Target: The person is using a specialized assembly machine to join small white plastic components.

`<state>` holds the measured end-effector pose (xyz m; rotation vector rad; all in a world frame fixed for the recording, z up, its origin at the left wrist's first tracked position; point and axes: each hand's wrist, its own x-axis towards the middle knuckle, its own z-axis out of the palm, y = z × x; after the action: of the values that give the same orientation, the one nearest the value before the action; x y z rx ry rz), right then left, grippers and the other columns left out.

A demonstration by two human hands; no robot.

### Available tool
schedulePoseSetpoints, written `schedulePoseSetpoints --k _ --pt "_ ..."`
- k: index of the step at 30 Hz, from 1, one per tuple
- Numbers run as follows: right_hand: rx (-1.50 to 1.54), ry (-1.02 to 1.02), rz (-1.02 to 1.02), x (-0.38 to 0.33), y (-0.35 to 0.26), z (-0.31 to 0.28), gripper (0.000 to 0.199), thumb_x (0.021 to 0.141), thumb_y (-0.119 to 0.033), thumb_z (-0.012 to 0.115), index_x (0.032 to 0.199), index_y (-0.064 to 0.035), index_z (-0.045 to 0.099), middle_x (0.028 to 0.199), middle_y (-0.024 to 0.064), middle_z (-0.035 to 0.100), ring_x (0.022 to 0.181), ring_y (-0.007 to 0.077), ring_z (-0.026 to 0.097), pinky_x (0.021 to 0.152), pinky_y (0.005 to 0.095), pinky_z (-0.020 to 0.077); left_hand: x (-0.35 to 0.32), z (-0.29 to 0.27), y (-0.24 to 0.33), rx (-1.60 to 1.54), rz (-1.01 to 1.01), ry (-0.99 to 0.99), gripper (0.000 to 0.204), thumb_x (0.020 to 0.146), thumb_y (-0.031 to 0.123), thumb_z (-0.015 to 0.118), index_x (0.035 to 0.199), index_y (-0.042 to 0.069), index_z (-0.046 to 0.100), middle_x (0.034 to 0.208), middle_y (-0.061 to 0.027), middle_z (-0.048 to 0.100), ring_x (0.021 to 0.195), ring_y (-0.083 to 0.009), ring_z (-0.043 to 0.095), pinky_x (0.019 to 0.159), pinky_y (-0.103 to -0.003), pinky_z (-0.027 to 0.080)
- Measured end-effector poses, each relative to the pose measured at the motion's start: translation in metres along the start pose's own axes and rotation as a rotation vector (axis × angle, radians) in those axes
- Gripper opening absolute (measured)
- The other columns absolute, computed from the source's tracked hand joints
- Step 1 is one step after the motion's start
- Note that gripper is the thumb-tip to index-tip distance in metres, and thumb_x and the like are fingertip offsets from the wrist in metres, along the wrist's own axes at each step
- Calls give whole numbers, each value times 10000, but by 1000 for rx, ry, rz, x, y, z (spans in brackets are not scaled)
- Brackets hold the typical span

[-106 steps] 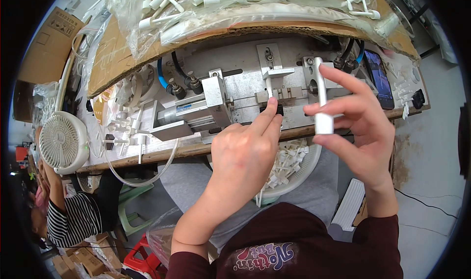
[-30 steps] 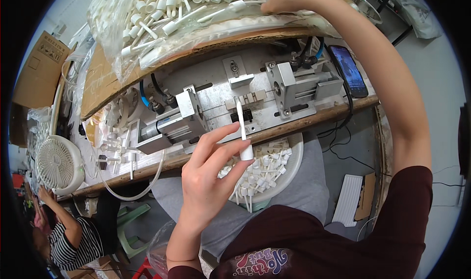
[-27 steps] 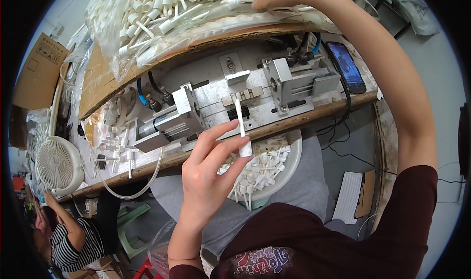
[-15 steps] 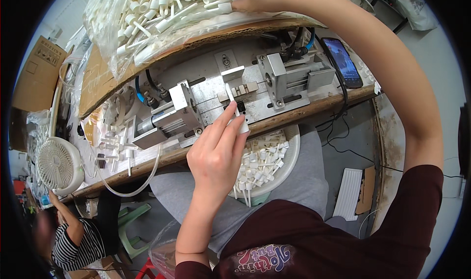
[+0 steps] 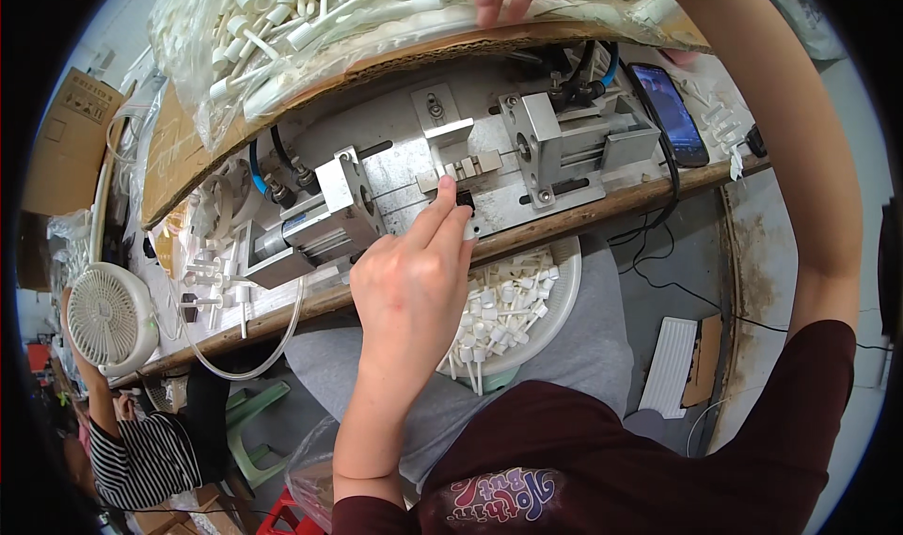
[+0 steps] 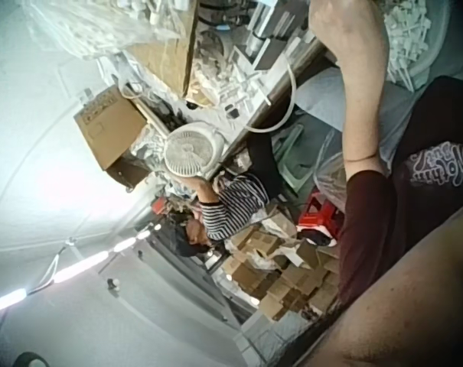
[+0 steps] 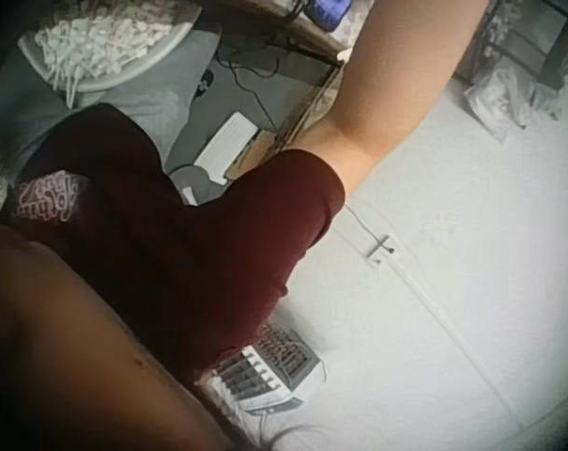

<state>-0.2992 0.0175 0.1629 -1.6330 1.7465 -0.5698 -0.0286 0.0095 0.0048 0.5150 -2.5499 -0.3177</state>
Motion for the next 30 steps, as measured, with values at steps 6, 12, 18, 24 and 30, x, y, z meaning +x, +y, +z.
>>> schedulePoseSetpoints --k 6,12,18,24,30 --pt "291 172 -90 -35 -11 13 403 843 -226 806 1099 26 626 960 126 684 849 181 696 729 276 558 7 -3 2 -20 -10 -41 221 755 103 796 964 56 742 1151 -49 737 621 -202 692 587 -293 530" --pt "383 352 -246 -45 7 64 344 843 -211 779 1094 -6 663 997 109 681 853 172 657 745 292 533 4 -1 -2 -10 10 -14 211 739 84 769 946 57 744 1162 -68 729 568 -223 657 546 -306 532" --pt "-259 802 -465 -67 26 151 293 717 -51 820 992 -30 720 1176 115 665 1009 228 670 811 298 557 8 -15 -4 -175 -9 -99 285 760 100 813 1032 49 744 1064 -55 753 575 -150 662 551 -262 509" --pt "-322 800 -371 -77 42 210 255 735 -108 794 961 -43 698 1218 113 688 778 228 698 692 318 567 54 -71 -23 -267 12 224 206 858 12 738 1062 21 762 872 -41 749 706 -63 640 657 -188 481" --pt "-542 707 -313 -71 36 228 259 731 -77 785 968 -25 695 1245 134 695 557 168 578 534 274 468 113 -69 -39 -52 120 327 252 865 117 728 1087 0 740 972 -172 738 897 -254 697 828 -336 526"
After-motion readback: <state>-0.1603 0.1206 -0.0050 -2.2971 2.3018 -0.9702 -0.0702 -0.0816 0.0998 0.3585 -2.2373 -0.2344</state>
